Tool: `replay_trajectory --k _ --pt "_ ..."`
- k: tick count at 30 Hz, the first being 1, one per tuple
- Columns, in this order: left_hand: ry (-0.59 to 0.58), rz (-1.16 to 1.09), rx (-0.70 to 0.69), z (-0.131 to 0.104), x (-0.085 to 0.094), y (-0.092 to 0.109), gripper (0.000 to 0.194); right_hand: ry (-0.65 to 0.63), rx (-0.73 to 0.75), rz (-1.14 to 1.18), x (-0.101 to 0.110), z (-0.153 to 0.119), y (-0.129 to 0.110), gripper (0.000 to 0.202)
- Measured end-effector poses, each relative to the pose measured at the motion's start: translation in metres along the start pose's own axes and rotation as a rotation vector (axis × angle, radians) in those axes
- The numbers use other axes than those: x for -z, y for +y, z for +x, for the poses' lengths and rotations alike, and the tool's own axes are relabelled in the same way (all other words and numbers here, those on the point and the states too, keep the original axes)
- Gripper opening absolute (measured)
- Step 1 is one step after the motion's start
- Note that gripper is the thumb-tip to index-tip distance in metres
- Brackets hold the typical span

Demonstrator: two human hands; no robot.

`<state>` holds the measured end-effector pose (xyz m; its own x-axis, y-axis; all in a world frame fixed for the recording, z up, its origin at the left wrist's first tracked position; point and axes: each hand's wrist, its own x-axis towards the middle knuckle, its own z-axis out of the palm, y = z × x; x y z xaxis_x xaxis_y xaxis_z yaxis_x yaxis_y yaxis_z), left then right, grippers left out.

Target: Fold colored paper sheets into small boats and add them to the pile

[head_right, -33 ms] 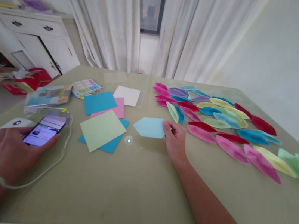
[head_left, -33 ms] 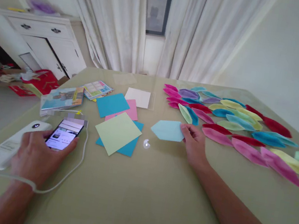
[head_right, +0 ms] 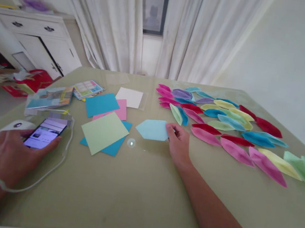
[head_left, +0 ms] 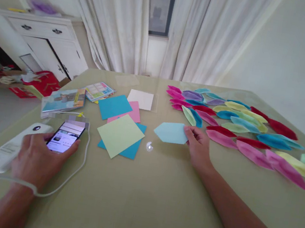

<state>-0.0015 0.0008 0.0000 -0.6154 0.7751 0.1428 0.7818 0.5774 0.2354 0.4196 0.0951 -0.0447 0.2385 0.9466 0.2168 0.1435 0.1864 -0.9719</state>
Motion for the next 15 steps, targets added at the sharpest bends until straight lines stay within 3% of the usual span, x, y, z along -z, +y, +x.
replay_trajectory --k 15 --pt "-0.081 0.126 -0.095 0.011 -0.013 -0.014 0.093 -0.007 0.012 0.046 -0.002 0.0 0.0 0.036"
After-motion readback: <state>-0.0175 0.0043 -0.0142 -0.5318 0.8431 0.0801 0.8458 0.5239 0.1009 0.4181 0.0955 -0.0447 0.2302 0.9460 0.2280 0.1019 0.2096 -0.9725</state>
